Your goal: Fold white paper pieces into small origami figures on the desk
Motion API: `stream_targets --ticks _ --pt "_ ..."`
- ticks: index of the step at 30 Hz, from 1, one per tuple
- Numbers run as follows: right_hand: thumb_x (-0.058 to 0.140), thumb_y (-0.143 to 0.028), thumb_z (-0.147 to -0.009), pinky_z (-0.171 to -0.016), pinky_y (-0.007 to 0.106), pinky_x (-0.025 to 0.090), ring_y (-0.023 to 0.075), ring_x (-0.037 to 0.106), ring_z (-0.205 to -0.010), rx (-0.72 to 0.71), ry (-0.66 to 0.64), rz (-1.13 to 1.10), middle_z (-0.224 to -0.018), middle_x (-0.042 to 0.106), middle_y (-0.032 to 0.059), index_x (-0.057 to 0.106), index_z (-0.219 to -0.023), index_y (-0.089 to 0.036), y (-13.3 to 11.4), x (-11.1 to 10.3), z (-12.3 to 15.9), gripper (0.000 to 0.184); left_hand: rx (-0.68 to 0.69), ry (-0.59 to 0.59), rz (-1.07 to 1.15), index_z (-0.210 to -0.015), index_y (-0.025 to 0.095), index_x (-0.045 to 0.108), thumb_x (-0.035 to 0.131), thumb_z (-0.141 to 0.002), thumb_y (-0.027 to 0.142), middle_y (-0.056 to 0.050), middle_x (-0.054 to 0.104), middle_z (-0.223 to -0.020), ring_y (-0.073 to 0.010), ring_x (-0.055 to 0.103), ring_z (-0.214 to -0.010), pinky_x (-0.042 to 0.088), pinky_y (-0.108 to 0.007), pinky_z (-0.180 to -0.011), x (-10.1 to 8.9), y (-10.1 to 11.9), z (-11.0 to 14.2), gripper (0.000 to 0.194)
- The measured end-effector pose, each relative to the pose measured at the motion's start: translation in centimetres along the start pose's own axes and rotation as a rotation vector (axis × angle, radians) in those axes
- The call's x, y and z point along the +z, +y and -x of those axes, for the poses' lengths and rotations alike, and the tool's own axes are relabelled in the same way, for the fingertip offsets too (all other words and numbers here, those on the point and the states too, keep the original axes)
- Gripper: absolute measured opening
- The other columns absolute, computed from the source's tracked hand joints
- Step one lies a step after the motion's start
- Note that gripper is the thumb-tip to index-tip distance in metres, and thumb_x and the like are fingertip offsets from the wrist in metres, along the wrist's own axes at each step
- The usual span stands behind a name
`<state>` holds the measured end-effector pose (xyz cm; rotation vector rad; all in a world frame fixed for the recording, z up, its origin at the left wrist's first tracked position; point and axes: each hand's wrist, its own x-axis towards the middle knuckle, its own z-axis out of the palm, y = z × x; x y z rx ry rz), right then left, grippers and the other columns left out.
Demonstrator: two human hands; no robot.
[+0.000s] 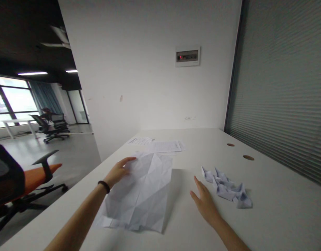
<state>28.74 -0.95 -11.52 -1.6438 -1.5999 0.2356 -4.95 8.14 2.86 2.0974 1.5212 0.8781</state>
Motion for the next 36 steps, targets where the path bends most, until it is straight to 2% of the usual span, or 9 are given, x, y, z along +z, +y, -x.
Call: stream_targets --ticks 3,8,12,16,21,25,29,33,36 --pt "0.037 -0.036 -0.079 -0.101 0.044 0.026 0.0241 0.032 -0.122 0.006 -0.014 0.007 -0.133 0.038 0.0090 0.024 -0.132 -0.018 0.1 0.3 0.1 0.058 -0.136 -0.005 -0.206 -0.114 0.016 0.050 0.035 -0.052 0.002 0.002 0.057 -0.111 -0.0202 0.055 -0.092 0.046 -0.025 -0.071 -1.1 -3.7 -0.2 0.065" --pt "0.036 -0.036 -0.079 -0.101 0.043 0.027 0.0235 0.034 -0.122 -0.005 -0.015 0.017 -0.133 0.039 0.0078 0.023 -0.133 -0.019 -0.1 0.0 0.0 0.057 -0.230 0.030 -0.348 -0.095 0.017 0.061 0.040 -0.053 0.002 -0.003 0.062 -0.101 -0.0241 0.052 -0.100 0.039 -0.032 -0.086 0.9 -7.8 1.1 0.050" --pt "0.034 -0.037 -0.080 -0.102 0.039 0.026 0.0222 0.032 -0.123 0.022 -0.066 0.085 -0.133 0.038 0.0108 0.027 -0.132 -0.013 -0.4 -0.3 0.1 0.058 -0.225 0.106 -0.536 -0.107 0.021 0.057 0.043 -0.062 0.008 -0.005 0.045 -0.126 -0.0264 0.035 -0.118 0.029 -0.039 -0.096 3.1 -9.1 2.5 0.049" --pt "0.037 -0.037 -0.080 -0.102 0.039 0.025 0.0224 0.032 -0.123 0.012 -0.133 0.176 -0.131 0.042 0.0091 0.040 -0.126 -0.017 -0.8 -0.7 0.1 0.050 -0.149 -0.049 -0.703 -0.128 0.024 0.035 0.034 -0.081 0.031 -0.007 0.030 -0.137 -0.0273 0.024 -0.125 0.021 -0.049 -0.097 5.0 -9.5 3.5 0.048" --pt "0.042 -0.035 -0.078 -0.102 0.038 0.025 0.0233 0.034 -0.122 -0.016 -0.231 0.229 -0.130 0.042 0.0095 0.053 -0.115 -0.018 -1.4 -1.3 0.3 0.042 -0.185 -0.122 -0.741 -0.131 0.026 0.031 0.030 -0.083 0.043 -0.006 0.026 -0.138 -0.0281 0.019 -0.127 0.015 -0.052 -0.097 5.7 -9.9 3.7 0.050" --pt "0.044 -0.033 -0.077 -0.101 0.037 0.026 0.0228 0.035 -0.121 -0.017 -0.219 0.238 -0.130 0.043 0.0097 0.054 -0.114 -0.016 -1.5 -0.8 0.4 0.042 -0.071 -0.037 -0.770 -0.129 0.024 0.035 0.034 -0.083 0.041 -0.005 0.030 -0.137 -0.0261 0.018 -0.127 0.009 -0.052 -0.100 6.1 -7.5 3.6 0.049" --pt "0.046 -0.026 -0.075 -0.097 0.034 0.033 0.0219 0.043 -0.113 -0.067 -0.076 0.236 -0.121 0.051 0.0108 0.055 -0.112 -0.014 -1.4 -1.3 -0.1 0.040 0.095 -0.046 -0.723 -0.130 0.022 0.033 0.039 -0.082 0.037 -0.006 0.027 -0.138 -0.0236 0.018 -0.128 0.015 -0.046 -0.101 7.9 -1.2 3.5 0.050" --pt "0.043 -0.018 -0.075 -0.087 0.035 0.038 0.0224 0.051 -0.097 -0.086 0.238 0.379 -0.099 0.061 0.0100 0.061 -0.097 -0.015 -0.3 -5.2 -1.2 0.029 0.194 -0.141 -0.591 -0.127 0.023 0.036 0.045 -0.079 0.034 -0.006 0.028 -0.138 -0.0236 0.019 -0.127 0.019 -0.045 -0.101 11.4 4.2 3.8 0.050" --pt "0.045 -0.019 -0.075 -0.077 0.036 0.039 0.0247 0.051 -0.090 0.045 0.366 0.551 -0.091 0.062 0.0099 0.063 -0.092 -0.016 0.8 -8.4 -1.4 0.024 0.330 -0.191 -0.447 -0.128 0.022 0.035 0.045 -0.080 0.033 -0.006 0.028 -0.138 -0.0225 0.021 -0.127 0.021 -0.042 -0.102 14.3 5.2 4.6 0.050"
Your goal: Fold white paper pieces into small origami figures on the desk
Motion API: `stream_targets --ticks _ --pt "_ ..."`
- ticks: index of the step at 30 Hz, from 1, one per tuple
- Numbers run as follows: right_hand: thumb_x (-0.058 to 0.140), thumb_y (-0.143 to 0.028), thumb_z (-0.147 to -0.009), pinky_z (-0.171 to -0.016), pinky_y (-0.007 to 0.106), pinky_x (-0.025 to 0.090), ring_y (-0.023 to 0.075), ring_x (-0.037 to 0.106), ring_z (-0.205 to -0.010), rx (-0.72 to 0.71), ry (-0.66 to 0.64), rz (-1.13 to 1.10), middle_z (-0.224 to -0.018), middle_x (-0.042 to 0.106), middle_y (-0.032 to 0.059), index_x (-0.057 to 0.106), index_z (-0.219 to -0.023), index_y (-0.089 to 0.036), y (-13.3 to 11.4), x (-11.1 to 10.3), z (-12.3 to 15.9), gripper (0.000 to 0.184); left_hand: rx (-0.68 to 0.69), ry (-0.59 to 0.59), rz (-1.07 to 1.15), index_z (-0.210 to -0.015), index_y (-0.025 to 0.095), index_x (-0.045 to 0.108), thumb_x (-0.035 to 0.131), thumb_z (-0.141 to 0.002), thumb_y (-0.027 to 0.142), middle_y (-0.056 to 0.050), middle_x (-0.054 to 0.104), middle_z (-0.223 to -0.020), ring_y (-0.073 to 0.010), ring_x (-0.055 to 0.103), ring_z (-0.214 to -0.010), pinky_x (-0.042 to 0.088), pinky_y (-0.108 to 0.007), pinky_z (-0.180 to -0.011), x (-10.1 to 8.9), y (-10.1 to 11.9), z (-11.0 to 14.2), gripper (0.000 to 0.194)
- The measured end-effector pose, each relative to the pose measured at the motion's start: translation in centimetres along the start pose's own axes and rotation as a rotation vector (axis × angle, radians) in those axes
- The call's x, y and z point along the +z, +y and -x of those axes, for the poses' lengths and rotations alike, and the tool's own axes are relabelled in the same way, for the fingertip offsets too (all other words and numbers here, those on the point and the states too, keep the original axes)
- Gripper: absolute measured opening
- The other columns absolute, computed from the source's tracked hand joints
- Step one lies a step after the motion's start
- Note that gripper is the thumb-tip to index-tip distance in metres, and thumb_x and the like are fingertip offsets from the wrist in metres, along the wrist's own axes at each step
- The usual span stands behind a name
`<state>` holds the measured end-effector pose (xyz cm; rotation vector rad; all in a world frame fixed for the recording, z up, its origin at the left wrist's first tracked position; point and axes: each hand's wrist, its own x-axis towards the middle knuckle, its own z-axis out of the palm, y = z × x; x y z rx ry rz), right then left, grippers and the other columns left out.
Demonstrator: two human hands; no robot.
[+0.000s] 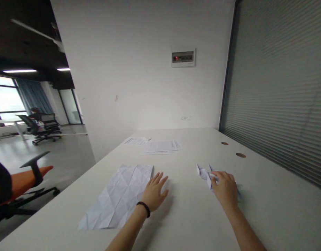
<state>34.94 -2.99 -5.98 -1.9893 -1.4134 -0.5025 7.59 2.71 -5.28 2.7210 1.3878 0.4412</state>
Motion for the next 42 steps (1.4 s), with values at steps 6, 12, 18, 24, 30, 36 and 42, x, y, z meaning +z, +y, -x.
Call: stream_targets --ticks 6,12,18,24,30,36,42 --pt "0.051 -0.022 -0.071 -0.062 0.033 0.035 0.0269 0.051 -0.088 0.113 -0.207 0.185 -0.090 0.063 0.0070 0.064 -0.084 -0.025 0.8 -0.6 0.5 0.018 0.222 -0.094 0.143 -0.125 0.026 0.040 0.047 -0.080 0.033 -0.003 0.036 -0.134 -0.0218 0.025 -0.125 0.022 -0.041 -0.103 3.2 0.2 1.0 0.046" --pt "0.054 -0.018 -0.069 -0.062 0.033 0.034 0.0265 0.053 -0.087 0.138 -0.285 0.126 -0.084 0.064 0.0062 0.060 -0.086 -0.024 0.8 -0.7 0.4 0.019 0.209 -0.084 0.198 -0.125 0.022 0.040 0.046 -0.081 0.034 -0.004 0.040 -0.131 -0.0218 0.029 -0.123 0.023 -0.040 -0.103 3.0 0.1 1.2 0.046" --pt "0.052 -0.017 -0.068 -0.070 0.030 0.039 0.0193 0.055 -0.077 -0.110 -0.369 -0.319 -0.074 0.062 0.0029 0.059 -0.081 -0.019 -2.9 0.2 1.5 0.015 0.162 -0.048 0.264 -0.124 0.020 0.041 0.049 -0.080 0.034 -0.007 0.045 -0.127 -0.0217 0.034 -0.120 0.027 -0.039 -0.100 2.6 0.8 1.4 0.047" --pt "0.053 -0.022 -0.069 -0.078 0.029 0.041 0.0186 0.052 -0.091 -0.263 -0.537 -0.797 -0.095 0.059 0.0049 0.058 -0.093 -0.020 -7.1 0.6 3.5 0.025 0.184 -0.002 0.332 -0.115 0.020 0.049 0.056 -0.076 0.033 -0.007 0.052 -0.119 -0.0219 0.043 -0.111 0.033 -0.036 -0.095 2.2 1.3 1.4 0.042" --pt "0.057 -0.018 -0.061 -0.075 0.030 0.042 0.0194 0.054 -0.090 -0.115 -0.714 -0.780 -0.094 0.060 0.0039 0.055 -0.096 -0.020 -4.4 -1.0 2.3 0.036 0.198 0.056 0.352 -0.102 0.022 0.058 0.058 -0.075 0.033 -0.004 0.059 -0.106 -0.0201 0.050 -0.101 0.037 -0.033 -0.089 2.0 1.0 1.3 0.028" --pt "0.060 -0.016 -0.060 -0.066 0.023 0.041 0.0140 0.055 -0.071 -0.146 -0.796 -0.757 -0.074 0.058 -0.0011 0.059 -0.072 -0.017 -5.4 -0.1 3.2 0.012 0.206 0.015 0.355 -0.080 0.023 0.066 0.061 -0.073 0.027 0.000 0.062 -0.097 -0.0175 0.053 -0.091 0.039 -0.029 -0.082 2.3 1.4 1.1 0.010" --pt "0.062 -0.016 -0.062 -0.058 0.021 0.038 0.0119 0.049 -0.063 -0.173 -0.679 -0.664 -0.065 0.051 -0.0032 0.055 -0.058 -0.017 -6.2 1.4 4.0 0.007 0.095 -0.015 0.314 -0.077 0.024 0.068 0.061 -0.072 0.027 -0.002 0.060 -0.105 -0.0198 0.051 -0.097 0.039 -0.031 -0.083 2.5 2.2 1.2 0.009"
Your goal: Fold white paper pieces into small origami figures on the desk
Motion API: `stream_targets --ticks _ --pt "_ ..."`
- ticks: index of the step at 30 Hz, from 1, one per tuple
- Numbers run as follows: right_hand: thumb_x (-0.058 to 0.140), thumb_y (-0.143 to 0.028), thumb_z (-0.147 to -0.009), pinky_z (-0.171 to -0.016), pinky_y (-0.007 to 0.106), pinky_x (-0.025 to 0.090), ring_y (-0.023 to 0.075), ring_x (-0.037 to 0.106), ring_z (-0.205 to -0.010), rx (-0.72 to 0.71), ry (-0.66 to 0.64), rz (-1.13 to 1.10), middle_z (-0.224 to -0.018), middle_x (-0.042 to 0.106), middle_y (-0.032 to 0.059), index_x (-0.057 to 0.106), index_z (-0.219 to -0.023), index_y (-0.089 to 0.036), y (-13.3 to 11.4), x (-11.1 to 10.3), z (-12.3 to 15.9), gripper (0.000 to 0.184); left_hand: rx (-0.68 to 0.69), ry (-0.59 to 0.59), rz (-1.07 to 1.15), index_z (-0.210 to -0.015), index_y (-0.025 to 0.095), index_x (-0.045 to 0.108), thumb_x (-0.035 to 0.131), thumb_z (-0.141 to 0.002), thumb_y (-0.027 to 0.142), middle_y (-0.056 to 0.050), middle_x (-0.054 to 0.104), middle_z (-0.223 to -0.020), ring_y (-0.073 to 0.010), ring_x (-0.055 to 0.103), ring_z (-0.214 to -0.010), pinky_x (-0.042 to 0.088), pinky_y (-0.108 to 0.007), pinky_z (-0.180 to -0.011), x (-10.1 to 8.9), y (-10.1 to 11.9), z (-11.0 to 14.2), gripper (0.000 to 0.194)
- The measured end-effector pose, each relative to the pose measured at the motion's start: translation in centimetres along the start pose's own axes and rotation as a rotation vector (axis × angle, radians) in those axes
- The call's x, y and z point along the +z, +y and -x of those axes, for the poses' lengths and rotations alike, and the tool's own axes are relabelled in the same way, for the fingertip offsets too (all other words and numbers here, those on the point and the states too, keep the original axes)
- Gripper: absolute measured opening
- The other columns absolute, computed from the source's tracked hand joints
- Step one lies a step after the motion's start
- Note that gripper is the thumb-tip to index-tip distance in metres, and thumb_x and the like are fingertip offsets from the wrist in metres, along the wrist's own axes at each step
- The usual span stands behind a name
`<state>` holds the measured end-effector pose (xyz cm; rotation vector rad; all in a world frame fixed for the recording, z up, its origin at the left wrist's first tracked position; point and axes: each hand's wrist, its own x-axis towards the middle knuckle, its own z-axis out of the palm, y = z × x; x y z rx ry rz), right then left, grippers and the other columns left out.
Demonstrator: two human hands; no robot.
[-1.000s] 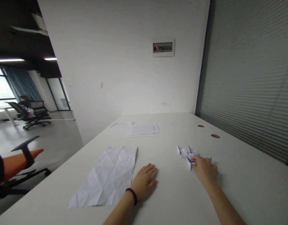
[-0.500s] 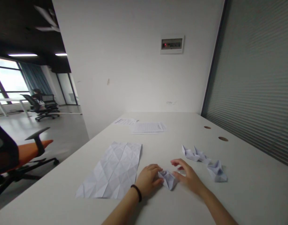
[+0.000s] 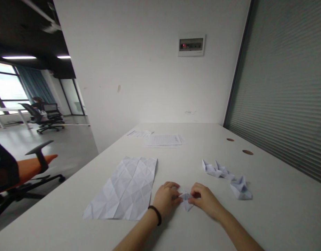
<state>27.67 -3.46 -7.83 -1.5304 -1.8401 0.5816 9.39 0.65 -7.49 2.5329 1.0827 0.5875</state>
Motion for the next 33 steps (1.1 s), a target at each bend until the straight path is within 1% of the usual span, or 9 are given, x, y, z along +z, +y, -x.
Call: stream_targets --ticks 7,9,12,16,18,22,24,28,33 --pt "0.058 -0.018 -0.067 -0.066 0.024 0.041 0.0151 0.054 -0.077 -0.090 0.066 -0.126 -0.082 0.059 0.0020 0.056 -0.059 -0.018 -0.4 0.2 0.2 0.008 0.098 0.052 0.069 -0.082 0.022 0.067 0.050 -0.080 0.022 -0.002 0.064 -0.093 -0.0169 0.054 -0.088 0.040 -0.026 -0.079 0.0 0.1 0.1 0.017" --pt "0.056 -0.021 -0.069 -0.066 0.025 0.042 0.0151 0.056 -0.075 -0.063 0.065 -0.224 -0.080 0.061 0.0022 0.058 -0.064 -0.017 -0.7 0.2 0.0 0.006 0.064 0.077 0.113 -0.080 0.020 0.066 0.046 -0.082 0.023 -0.002 0.065 -0.085 -0.0154 0.056 -0.080 0.040 -0.024 -0.074 -0.2 0.2 0.1 0.020" --pt "0.053 -0.028 -0.073 -0.057 0.023 0.040 0.0133 0.055 -0.061 0.003 0.064 -0.333 -0.063 0.059 -0.0022 0.056 -0.069 -0.017 -0.8 0.5 -0.2 0.013 -0.053 0.140 0.189 -0.079 0.018 0.061 0.043 -0.082 0.026 -0.001 0.062 -0.071 -0.0137 0.055 -0.066 0.040 -0.022 -0.061 -0.4 0.5 -0.1 0.020" --pt "0.048 -0.031 -0.076 -0.054 0.022 0.039 0.0135 0.055 -0.058 0.030 0.021 -0.433 -0.062 0.059 -0.0022 0.054 -0.076 -0.016 -0.4 1.2 -0.5 0.016 -0.119 0.165 0.257 -0.101 0.019 0.049 0.046 -0.079 0.021 0.003 0.058 -0.068 -0.0118 0.052 -0.059 0.037 -0.020 -0.054 0.1 0.5 -0.3 0.022" --pt "0.046 -0.029 -0.076 -0.060 0.025 0.042 0.0156 0.057 -0.066 0.032 0.009 -0.370 -0.069 0.061 0.0008 0.055 -0.083 -0.016 -0.2 1.5 -0.5 0.017 -0.126 0.108 0.174 -0.101 0.021 0.049 0.046 -0.079 0.020 0.002 0.057 -0.070 -0.0126 0.051 -0.062 0.037 -0.021 -0.058 0.4 0.4 -0.3 0.022" --pt "0.051 -0.026 -0.075 -0.076 0.031 0.040 0.0205 0.053 -0.083 0.020 0.084 0.050 -0.084 0.059 0.0063 0.060 -0.094 -0.018 0.2 2.0 -0.3 0.023 -0.078 0.020 -0.036 -0.095 0.024 0.055 0.050 -0.078 0.021 -0.002 0.055 -0.087 -0.0174 0.049 -0.084 0.036 -0.027 -0.075 0.4 0.3 0.2 0.017" --pt "0.053 -0.025 -0.074 -0.081 0.033 0.039 0.0216 0.050 -0.089 -0.010 0.093 0.169 -0.090 0.056 0.0074 0.059 -0.100 -0.020 0.2 2.1 -0.1 0.027 -0.032 -0.005 -0.073 -0.098 0.026 0.056 0.055 -0.076 0.027 -0.003 0.051 -0.097 -0.0199 0.045 -0.093 0.034 -0.031 -0.080 0.0 0.3 0.6 0.022" --pt "0.050 -0.018 -0.076 -0.083 0.032 0.038 0.0208 0.049 -0.092 -0.057 0.083 0.166 -0.093 0.053 0.0065 0.058 -0.098 -0.021 -0.5 2.2 0.1 0.024 -0.012 -0.056 -0.073 -0.099 0.030 0.058 0.061 -0.072 0.033 -0.002 0.049 -0.099 -0.0215 0.043 -0.094 0.034 -0.032 -0.080 -0.5 0.1 1.0 0.027" --pt "0.042 -0.022 -0.081 -0.075 0.026 0.042 0.0154 0.052 -0.082 -0.138 -0.007 -0.020 -0.089 0.054 0.0031 0.057 -0.093 -0.021 -1.7 1.3 0.5 0.019 -0.011 -0.042 -0.051 -0.096 0.025 0.059 0.056 -0.077 0.037 -0.003 0.053 -0.091 -0.0200 0.047 -0.089 0.036 -0.030 -0.077 -0.6 0.0 0.6 0.023"
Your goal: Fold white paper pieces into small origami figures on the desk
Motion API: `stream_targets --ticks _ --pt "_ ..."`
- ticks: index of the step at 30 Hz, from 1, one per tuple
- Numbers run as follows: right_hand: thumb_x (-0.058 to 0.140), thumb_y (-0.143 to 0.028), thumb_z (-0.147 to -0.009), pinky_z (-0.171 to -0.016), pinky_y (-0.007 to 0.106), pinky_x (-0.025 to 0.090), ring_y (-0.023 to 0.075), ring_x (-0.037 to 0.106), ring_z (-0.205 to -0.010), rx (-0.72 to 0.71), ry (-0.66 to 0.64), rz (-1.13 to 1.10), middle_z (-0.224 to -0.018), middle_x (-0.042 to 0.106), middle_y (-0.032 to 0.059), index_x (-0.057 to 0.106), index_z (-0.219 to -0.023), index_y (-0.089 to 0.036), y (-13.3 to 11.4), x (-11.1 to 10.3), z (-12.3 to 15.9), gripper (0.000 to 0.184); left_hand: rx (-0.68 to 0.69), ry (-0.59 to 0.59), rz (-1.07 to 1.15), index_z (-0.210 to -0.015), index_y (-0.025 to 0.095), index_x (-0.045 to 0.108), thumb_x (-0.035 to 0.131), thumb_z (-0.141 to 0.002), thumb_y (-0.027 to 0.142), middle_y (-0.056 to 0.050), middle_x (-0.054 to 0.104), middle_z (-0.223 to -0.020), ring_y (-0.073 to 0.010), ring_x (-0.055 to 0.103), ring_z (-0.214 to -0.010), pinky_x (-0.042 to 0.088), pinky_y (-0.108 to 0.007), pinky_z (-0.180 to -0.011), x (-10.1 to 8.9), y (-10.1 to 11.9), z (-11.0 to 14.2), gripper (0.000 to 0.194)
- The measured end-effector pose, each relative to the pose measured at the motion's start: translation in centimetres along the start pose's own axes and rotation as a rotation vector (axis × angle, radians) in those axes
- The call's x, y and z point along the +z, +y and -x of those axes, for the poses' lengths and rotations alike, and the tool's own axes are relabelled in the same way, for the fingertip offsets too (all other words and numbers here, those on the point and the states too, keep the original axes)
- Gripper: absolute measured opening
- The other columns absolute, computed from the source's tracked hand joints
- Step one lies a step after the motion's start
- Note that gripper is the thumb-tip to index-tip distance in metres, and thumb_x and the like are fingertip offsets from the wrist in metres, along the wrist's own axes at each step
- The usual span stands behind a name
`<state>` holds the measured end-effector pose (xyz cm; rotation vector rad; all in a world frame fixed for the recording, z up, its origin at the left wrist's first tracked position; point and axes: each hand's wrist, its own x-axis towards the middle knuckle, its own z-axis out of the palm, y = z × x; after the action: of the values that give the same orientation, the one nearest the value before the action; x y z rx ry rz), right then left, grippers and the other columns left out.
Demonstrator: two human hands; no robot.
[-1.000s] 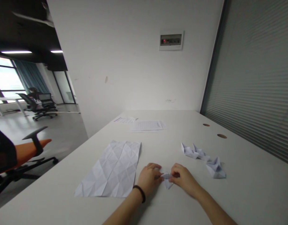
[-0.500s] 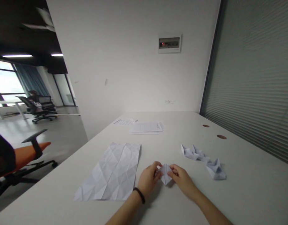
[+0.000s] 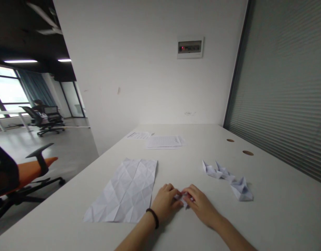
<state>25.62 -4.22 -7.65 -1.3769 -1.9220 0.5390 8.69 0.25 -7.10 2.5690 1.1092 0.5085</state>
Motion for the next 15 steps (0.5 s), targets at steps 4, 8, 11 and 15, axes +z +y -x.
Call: stream_targets --ticks 4,8,11,15 --pt "0.054 -0.021 -0.072 -0.075 0.024 0.043 0.0147 0.052 -0.084 0.000 -0.036 -0.040 -0.093 0.052 0.0022 0.055 -0.101 -0.023 -0.2 -0.7 0.1 0.028 -0.014 0.030 0.069 -0.095 0.021 0.057 0.048 -0.082 0.029 -0.003 0.057 -0.088 -0.0183 0.049 -0.085 0.037 -0.028 -0.076 0.0 0.2 -0.3 0.018" --pt "0.047 -0.016 -0.075 -0.068 0.024 0.042 0.0140 0.053 -0.075 0.001 0.025 0.015 -0.086 0.055 0.0020 0.057 -0.092 -0.021 -0.2 -0.6 -0.2 0.021 -0.092 0.127 0.276 -0.103 0.019 0.049 0.048 -0.078 0.021 -0.001 0.057 -0.082 -0.0150 0.052 -0.076 0.039 -0.024 -0.068 0.8 0.7 -0.4 0.025" --pt "0.046 -0.017 -0.075 -0.062 0.024 0.041 0.0142 0.053 -0.068 0.026 0.116 0.020 -0.080 0.058 0.0017 0.054 -0.089 -0.020 -0.5 0.0 -0.4 0.016 -0.153 0.205 0.398 -0.111 0.019 0.040 0.048 -0.074 0.016 0.003 0.053 -0.070 -0.0124 0.050 -0.064 0.039 -0.022 -0.059 1.7 1.2 -0.7 0.038" --pt "0.042 -0.019 -0.076 -0.054 0.021 0.039 0.0131 0.054 -0.059 0.086 0.132 -0.052 -0.073 0.060 -0.0010 0.045 -0.091 -0.022 -1.1 0.8 -0.4 0.016 -0.166 0.263 0.437 -0.106 0.019 0.040 0.044 -0.070 0.010 0.006 0.046 -0.063 -0.0108 0.046 -0.057 0.035 -0.020 -0.053 2.0 1.7 -1.0 0.037"
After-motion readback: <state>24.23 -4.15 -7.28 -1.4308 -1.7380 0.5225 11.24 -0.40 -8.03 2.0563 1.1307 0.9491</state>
